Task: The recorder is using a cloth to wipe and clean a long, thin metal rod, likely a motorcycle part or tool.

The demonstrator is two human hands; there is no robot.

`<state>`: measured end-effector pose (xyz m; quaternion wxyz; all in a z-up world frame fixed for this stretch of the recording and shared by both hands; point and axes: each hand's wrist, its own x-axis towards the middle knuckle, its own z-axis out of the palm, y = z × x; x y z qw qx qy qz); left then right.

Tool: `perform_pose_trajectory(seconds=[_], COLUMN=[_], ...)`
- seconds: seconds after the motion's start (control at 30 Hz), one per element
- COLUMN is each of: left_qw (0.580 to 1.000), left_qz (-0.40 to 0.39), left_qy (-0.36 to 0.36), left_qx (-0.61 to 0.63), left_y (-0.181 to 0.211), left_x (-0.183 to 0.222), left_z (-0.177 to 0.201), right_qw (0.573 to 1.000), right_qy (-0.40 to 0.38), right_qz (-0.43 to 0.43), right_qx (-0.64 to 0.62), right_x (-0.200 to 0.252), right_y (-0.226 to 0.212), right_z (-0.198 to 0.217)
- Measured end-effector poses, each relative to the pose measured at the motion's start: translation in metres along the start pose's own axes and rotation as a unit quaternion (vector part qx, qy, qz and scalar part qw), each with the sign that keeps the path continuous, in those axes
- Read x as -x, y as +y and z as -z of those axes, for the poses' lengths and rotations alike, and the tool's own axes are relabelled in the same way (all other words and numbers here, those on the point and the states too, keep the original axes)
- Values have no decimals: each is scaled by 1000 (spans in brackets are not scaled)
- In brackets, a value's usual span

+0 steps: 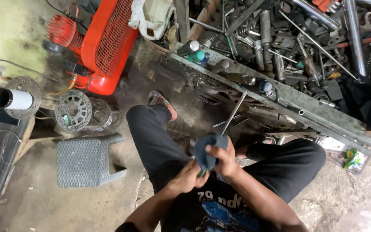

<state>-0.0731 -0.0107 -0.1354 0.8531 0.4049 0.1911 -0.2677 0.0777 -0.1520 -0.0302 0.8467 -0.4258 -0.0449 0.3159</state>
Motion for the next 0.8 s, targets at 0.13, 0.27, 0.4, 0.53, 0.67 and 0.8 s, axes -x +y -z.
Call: perform_pose_trajectory(seconds=[0.13, 0.27, 0.4, 0.53, 0.67, 0.8], left_qw=[962, 921, 905, 921, 945, 983], left_qz=[-19, 103, 176, 127, 68, 31], left_qy=[-252, -322, -306, -328, -280, -46], left_qx=[106, 196, 237, 167, 156, 173], left_y=[62, 53, 18, 27, 23, 64], left_x=[48, 66, 80, 83, 102, 131], left_z=[-37, -15, 27, 52, 84, 110], right_qw=[998, 995, 981, 994, 982, 967], right_qy=[-40, -43, -60, -39, -51, 66], right_qz=[-46, -63, -15, 11, 140, 245], right_qx=[-12, -68, -186, -100, -120, 20], right_x=[14, 10, 14, 13, 37, 61], right_y=[-29, -45, -42, -67, -115, -169], right_z=[-34, -48, -39, -40, -11, 8])
